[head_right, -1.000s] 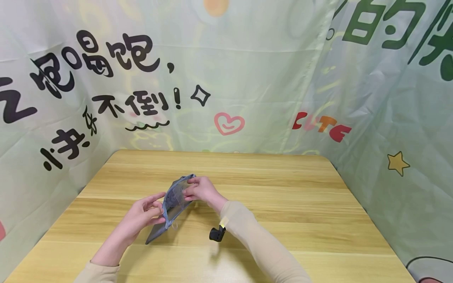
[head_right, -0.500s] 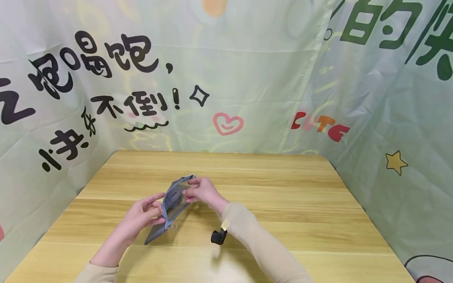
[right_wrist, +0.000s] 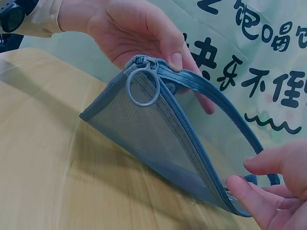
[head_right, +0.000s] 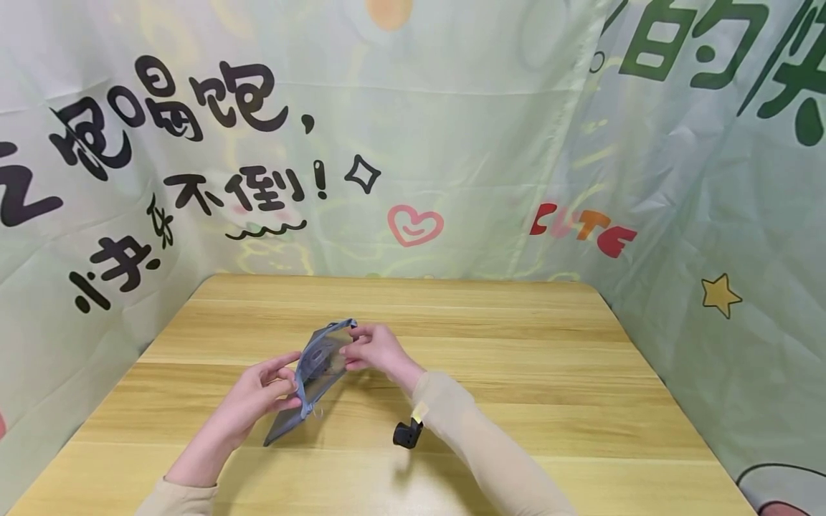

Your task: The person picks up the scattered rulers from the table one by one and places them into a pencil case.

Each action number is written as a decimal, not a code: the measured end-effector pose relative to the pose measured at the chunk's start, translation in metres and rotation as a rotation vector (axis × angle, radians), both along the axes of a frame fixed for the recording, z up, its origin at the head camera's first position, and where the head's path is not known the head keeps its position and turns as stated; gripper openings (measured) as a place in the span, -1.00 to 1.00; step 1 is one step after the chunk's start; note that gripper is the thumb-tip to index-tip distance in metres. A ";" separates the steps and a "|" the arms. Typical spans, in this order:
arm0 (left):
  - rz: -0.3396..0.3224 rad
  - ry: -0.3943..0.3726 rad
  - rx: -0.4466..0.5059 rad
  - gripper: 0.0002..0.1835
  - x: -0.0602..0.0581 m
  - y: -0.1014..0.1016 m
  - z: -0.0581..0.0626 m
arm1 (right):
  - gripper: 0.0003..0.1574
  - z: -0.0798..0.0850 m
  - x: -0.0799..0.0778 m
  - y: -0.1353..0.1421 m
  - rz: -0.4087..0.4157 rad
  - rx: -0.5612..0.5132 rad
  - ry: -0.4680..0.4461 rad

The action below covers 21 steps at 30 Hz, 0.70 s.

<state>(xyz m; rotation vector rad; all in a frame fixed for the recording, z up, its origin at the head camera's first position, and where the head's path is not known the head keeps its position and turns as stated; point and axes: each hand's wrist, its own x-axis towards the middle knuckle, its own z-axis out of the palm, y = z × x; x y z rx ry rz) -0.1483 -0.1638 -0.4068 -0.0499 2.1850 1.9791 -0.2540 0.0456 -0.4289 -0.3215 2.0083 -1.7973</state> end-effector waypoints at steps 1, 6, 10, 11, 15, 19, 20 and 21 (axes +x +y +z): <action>-0.001 0.000 0.000 -0.32 0.000 0.000 0.000 | -0.30 0.000 0.000 0.001 0.000 -0.001 -0.001; -0.001 0.006 -0.008 -0.33 -0.002 0.000 0.000 | -0.31 0.000 0.004 0.010 -0.018 0.008 -0.007; -0.001 0.007 -0.023 -0.34 -0.006 0.000 0.002 | -0.31 -0.002 0.006 0.021 -0.035 0.018 0.004; -0.001 0.005 -0.026 -0.33 -0.007 0.000 0.002 | -0.31 -0.002 0.007 0.025 -0.035 0.021 0.008; 0.005 -0.006 -0.051 -0.34 -0.010 0.001 0.002 | -0.29 0.000 0.010 0.037 -0.056 0.027 0.010; -0.002 0.005 -0.081 -0.32 -0.016 0.002 0.001 | -0.26 0.003 0.014 0.047 -0.094 0.022 0.019; -0.010 0.015 -0.093 -0.32 -0.018 0.002 0.000 | -0.27 0.005 0.015 0.049 -0.100 0.024 0.023; -0.017 0.025 -0.103 -0.32 -0.020 0.002 0.000 | -0.27 0.005 0.015 0.052 -0.106 0.029 0.027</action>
